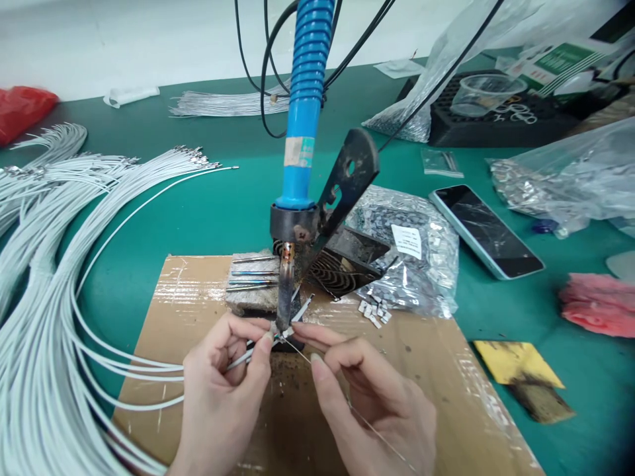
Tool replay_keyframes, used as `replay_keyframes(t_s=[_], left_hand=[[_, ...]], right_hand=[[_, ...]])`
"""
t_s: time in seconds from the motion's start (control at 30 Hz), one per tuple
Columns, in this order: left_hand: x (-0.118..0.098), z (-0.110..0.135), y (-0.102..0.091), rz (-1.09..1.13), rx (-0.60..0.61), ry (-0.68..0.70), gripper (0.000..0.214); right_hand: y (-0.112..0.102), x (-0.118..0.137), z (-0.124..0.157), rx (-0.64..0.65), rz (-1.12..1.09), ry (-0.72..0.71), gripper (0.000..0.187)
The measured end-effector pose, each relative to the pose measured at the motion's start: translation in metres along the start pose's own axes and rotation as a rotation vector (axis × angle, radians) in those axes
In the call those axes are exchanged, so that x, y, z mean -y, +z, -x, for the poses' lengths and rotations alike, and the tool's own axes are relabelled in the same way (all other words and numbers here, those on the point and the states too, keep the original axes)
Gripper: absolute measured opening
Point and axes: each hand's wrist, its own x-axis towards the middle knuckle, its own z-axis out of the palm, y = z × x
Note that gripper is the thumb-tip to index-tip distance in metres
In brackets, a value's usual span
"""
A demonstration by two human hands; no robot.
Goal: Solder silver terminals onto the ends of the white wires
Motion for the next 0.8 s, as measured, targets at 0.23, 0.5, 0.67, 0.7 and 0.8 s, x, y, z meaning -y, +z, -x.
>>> replay_keyframes(t_s=[0.23,0.5,0.67,0.7,0.8], left_hand=[[0.011,-0.004,-0.015,-0.005,0.094,-0.04,0.015],[0.018,0.017,-0.014,0.1,0.036,-0.245,0.023],[0.019,0.029,-0.015,0.05,0.092,-0.298,0.048],[0.018,0.03,-0.015,0.044,0.097,-0.3,0.05],[0.013,0.033,-0.015,0.037,0.098,-0.293,0.052]], right_hand=[[-0.004,-0.001,-0.003,0.031,0.008,0.039,0.027],[-0.023,-0.011,0.007,-0.104,0.089,0.159,0.016],[-0.022,-0.011,0.017,-0.023,0.112,0.1,0.019],[-0.019,-0.011,0.018,0.038,0.065,0.093,0.018],[-0.009,-0.007,0.021,0.146,-0.116,0.13,0.013]])
